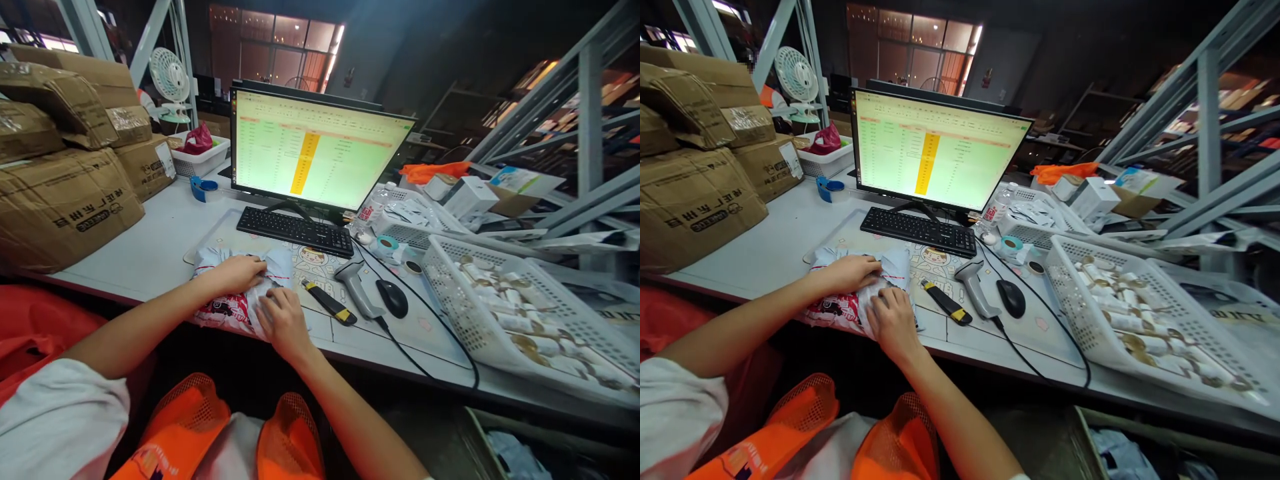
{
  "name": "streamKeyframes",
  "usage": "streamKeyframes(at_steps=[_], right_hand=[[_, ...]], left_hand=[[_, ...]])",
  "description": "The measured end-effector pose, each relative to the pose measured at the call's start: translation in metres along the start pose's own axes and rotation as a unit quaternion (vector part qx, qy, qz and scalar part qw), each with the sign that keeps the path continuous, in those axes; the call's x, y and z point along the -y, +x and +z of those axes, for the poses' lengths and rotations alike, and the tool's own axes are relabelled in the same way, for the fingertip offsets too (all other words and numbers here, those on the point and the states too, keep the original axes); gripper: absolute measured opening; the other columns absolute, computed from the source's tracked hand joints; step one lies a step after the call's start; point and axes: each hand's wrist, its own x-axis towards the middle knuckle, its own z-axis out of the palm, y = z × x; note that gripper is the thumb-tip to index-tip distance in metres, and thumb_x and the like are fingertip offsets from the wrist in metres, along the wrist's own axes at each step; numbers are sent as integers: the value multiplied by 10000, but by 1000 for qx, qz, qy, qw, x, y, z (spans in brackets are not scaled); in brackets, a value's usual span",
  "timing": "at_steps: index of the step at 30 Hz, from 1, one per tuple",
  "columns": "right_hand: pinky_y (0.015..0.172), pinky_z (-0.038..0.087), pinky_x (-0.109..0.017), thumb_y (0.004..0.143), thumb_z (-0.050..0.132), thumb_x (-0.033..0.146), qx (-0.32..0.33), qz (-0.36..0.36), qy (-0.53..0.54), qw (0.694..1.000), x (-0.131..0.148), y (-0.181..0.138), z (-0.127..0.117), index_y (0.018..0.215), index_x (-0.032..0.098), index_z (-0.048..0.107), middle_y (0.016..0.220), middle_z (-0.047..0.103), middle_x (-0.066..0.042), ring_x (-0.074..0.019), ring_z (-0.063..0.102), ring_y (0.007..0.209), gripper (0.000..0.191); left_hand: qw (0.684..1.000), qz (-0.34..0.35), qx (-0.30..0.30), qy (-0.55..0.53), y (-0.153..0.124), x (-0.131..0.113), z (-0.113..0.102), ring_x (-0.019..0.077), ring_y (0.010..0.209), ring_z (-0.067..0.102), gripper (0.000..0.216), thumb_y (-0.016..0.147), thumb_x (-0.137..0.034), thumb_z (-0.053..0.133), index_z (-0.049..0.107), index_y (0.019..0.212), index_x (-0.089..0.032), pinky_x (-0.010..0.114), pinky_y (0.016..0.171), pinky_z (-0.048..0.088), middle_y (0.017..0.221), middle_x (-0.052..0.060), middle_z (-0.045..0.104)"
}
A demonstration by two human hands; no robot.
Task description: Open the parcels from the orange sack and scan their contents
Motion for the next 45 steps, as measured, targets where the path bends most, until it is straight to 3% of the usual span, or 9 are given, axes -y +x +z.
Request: streamKeyframes(at_steps=[3,7,15,19,25,33,37,41,45], right_hand=[[901,426,-379,1032,513,287,52,7,-13,999,6,-19,-10,999,181,710,926,704,-82,-239,571,930,226],[900,432,-395,1025,532,328,105,48,-18,993,9,-25,-17,1111,175,713,1033,715,-101,-262,593,983,252],[996,449,-440,1020,514,365,140,96,13,985,9,-22,-15,1489,168,501,1425,599,-171,-278,615,1165,509],[1049,422,-439,1006,507,378,172,127,29,976,10,-15,-17,1557,158,411,1349,663,-168,-284,632,1178,601],[857,466,-403,968,529,414,230,148,-13,962,11,8,-25,1658,202,185,1133,759,-149,-331,711,980,800],[760,437,-351,925,563,400,242,139,-16,960,4,22,-23,1579,192,366,998,771,-130,-310,714,916,715],[698,404,-316,880,600,367,254,135,4,958,0,31,-11,1195,181,681,965,761,-113,-265,689,829,375],[644,337,-291,876,609,337,187,148,62,969,-7,30,5,1170,203,655,810,718,-46,-214,620,712,326],[647,289,-284,898,560,252,101,104,115,983,-10,10,12,1038,206,643,713,625,-2,-170,531,671,170]], left_hand=[[998,-28,41,35,2,-5,-6,348,1015,690,514,814,-572,751,654,1163,-208,385,812,511,1194,159,681],[994,-32,70,72,2,-21,-11,411,1091,659,699,705,-580,845,623,1200,-138,425,835,518,1247,244,640],[997,-29,56,54,-1,-23,-3,318,968,705,194,944,-279,521,679,1011,-189,384,807,495,1042,150,740],[1000,-2,12,-24,0,-8,3,273,870,697,198,946,-291,498,673,964,-201,342,741,474,948,102,748],[986,10,-89,-137,-7,-2,12,222,837,665,197,975,-296,471,644,962,-205,312,749,463,915,50,727],[978,51,-190,-72,-18,-9,22,227,931,648,257,1048,-290,368,603,1016,-191,336,856,490,993,91,684],[975,129,-178,-23,-16,-22,18,240,965,646,244,1024,-227,380,619,993,-187,341,860,487,984,101,689],[980,-23,-195,-42,-7,-20,12,254,967,675,214,1027,-260,405,605,1026,-186,349,841,495,995,102,705],[972,-186,-138,-26,7,-1,4,290,945,716,227,1022,-303,417,613,1056,-194,365,796,502,980,111,746]])
